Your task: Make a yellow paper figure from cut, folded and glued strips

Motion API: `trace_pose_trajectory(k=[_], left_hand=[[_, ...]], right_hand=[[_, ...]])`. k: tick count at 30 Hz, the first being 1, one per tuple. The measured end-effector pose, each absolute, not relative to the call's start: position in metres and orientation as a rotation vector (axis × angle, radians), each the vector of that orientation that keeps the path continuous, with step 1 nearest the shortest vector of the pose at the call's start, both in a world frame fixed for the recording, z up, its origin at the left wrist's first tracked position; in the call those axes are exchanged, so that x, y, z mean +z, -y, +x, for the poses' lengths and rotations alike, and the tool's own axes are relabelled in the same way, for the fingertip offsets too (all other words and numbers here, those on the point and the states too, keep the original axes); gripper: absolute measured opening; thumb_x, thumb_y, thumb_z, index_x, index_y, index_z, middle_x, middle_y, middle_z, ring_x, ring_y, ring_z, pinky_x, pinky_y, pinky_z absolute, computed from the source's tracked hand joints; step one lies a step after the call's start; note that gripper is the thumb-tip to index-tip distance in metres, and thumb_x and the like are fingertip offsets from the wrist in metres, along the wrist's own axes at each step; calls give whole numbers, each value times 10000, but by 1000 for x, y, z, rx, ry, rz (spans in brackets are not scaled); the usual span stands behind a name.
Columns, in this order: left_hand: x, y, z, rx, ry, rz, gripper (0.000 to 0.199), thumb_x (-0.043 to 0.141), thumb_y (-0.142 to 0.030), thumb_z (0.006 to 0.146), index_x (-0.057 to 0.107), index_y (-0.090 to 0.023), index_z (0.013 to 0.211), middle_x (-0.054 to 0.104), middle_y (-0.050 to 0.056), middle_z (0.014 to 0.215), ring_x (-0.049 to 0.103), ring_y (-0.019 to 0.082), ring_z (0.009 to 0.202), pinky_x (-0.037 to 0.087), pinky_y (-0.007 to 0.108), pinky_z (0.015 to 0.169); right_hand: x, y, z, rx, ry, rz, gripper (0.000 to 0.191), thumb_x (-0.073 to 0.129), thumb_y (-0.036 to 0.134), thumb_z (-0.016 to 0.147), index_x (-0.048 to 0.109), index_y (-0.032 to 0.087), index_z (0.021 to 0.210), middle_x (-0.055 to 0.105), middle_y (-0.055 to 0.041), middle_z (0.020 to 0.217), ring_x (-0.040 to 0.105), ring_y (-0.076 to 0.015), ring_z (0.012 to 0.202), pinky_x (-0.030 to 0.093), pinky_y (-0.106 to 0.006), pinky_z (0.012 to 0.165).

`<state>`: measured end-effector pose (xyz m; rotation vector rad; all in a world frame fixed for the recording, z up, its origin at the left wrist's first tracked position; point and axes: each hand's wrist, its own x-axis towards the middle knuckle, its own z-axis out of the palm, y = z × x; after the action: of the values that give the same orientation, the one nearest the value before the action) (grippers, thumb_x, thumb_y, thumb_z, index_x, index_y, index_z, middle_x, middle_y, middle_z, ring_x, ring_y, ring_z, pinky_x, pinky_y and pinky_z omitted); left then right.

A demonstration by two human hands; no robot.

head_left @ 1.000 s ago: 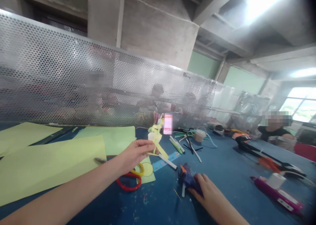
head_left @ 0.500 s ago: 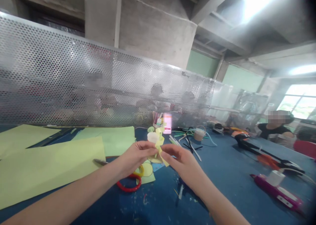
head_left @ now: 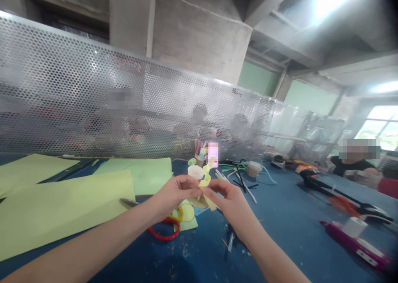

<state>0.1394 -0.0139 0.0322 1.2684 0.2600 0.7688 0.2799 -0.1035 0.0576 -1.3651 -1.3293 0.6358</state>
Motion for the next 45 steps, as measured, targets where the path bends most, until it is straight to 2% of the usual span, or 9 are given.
trace_pose_trajectory(k=[4,10,15,19,22,30,37,40,45], left_hand=[[33,16,139,764,-296,1320,165,749,-217,650,637,-134,738,664,13,679,598,107,637,432,225,641],[34,13,142,797,-368,1210,222,776,-210,600,652,-137,769,657,13,717,598,112,677,424,250,709],[27,8,142,838,-379,1248,242,775,-218,604,654,-139,798,650,10,728,584,102,690,414,236,716],[26,8,140,837,-346,1324,239,760,-248,626,642,-138,803,663,30,761,593,121,721,421,247,729],[29,10,138,811,-346,1387,224,753,-266,630,626,-143,769,652,22,741,588,117,697,421,243,696],[34,17,135,609,-352,1535,185,747,-257,619,637,-139,708,621,3,662,551,97,616,416,225,627],[41,26,128,315,-230,1580,110,693,-165,639,698,-167,749,654,-8,705,563,109,662,420,232,690],[41,28,130,292,-232,1499,76,630,-135,671,699,-161,689,644,-15,666,554,103,654,415,224,723],[37,26,133,256,-317,1136,295,569,-443,779,644,-158,779,639,19,669,590,120,668,425,258,769]], right_hand=[[57,102,280,645,1328,-1376,227,662,377,705,640,156,749,633,-10,729,568,-146,692,439,-239,646],[60,110,287,925,1220,-1239,313,598,460,761,574,180,899,661,-34,833,609,-166,808,481,-282,764],[57,124,293,885,1326,-1310,310,612,425,764,453,226,940,642,8,757,611,-140,710,500,-285,733],[54,136,287,442,1695,-1475,213,517,216,822,483,245,1030,644,-23,930,619,-150,805,495,-293,749],[53,141,285,-38,1965,-1570,290,432,110,846,542,247,1077,631,-39,1047,591,-172,947,476,-319,818],[71,148,284,-858,2352,-1359,107,545,165,833,634,224,846,657,-9,810,565,-184,784,444,-325,695],[95,154,271,-500,2392,-1457,62,628,235,777,618,242,716,595,13,974,514,-191,944,407,-339,804],[99,150,271,-165,2428,-1577,64,609,214,790,608,222,727,592,8,946,557,-146,829,436,-291,748],[106,140,275,142,2270,-1689,63,579,185,788,606,199,734,596,4,770,553,-116,659,425,-230,599]])
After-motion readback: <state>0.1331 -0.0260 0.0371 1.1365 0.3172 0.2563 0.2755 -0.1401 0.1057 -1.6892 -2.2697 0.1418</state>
